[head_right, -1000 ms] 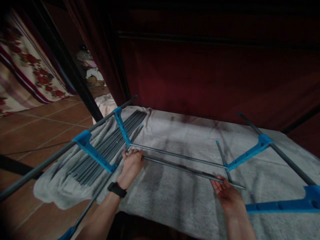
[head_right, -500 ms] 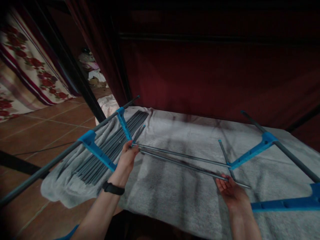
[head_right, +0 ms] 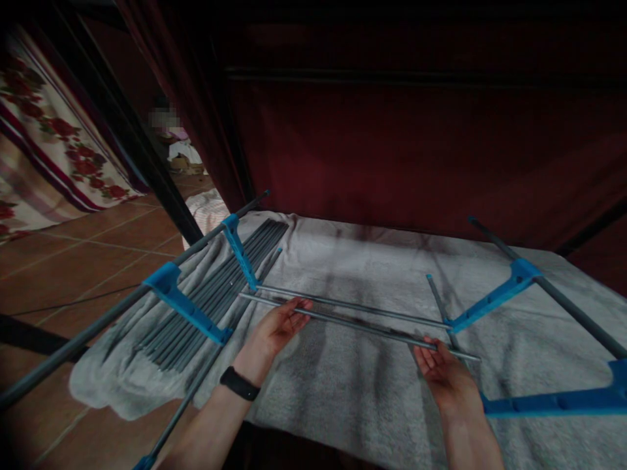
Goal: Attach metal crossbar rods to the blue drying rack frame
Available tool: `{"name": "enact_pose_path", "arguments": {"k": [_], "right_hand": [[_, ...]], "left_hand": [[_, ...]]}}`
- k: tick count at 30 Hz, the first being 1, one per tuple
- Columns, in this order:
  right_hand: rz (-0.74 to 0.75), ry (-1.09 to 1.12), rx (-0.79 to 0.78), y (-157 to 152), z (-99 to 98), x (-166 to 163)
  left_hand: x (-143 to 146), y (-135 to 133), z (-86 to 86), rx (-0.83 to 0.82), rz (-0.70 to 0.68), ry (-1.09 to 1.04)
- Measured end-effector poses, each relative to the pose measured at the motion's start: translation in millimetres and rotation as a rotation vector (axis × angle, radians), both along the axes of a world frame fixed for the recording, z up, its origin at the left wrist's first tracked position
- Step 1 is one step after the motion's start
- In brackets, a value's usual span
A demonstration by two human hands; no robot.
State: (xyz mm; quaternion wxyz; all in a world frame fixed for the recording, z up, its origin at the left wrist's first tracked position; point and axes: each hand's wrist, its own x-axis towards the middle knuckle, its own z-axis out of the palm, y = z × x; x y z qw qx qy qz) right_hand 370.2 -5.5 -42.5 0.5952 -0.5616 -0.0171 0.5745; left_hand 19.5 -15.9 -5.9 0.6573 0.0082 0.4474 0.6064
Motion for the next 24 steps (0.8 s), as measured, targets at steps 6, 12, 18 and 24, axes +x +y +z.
{"name": "enact_pose_path", "arguments": {"k": [6, 12, 18, 24], "right_hand": [[-0.024, -0.012, -0.014, 0.6, -1.3, 2.3], [-0.016, 0.017, 0.002, -1.2, -1.2, 5.1], [0.018, 0.029, 0.043, -3.3, 2.4, -6.3], [0.034, 0.054, 0.022, -2.8, 9.6, -12.3]], "left_hand": [[25.8, -1.0, -8.7, 0.064, -0.097, -0.022], [40.8, -2.9, -10.2, 0.045, -0.081, -0.005], [55.9, -6.7, -14.6, 0.039, -0.124, -0.022], [60.5, -7.1, -17.2, 0.044, -0.154, -0.036]]}}
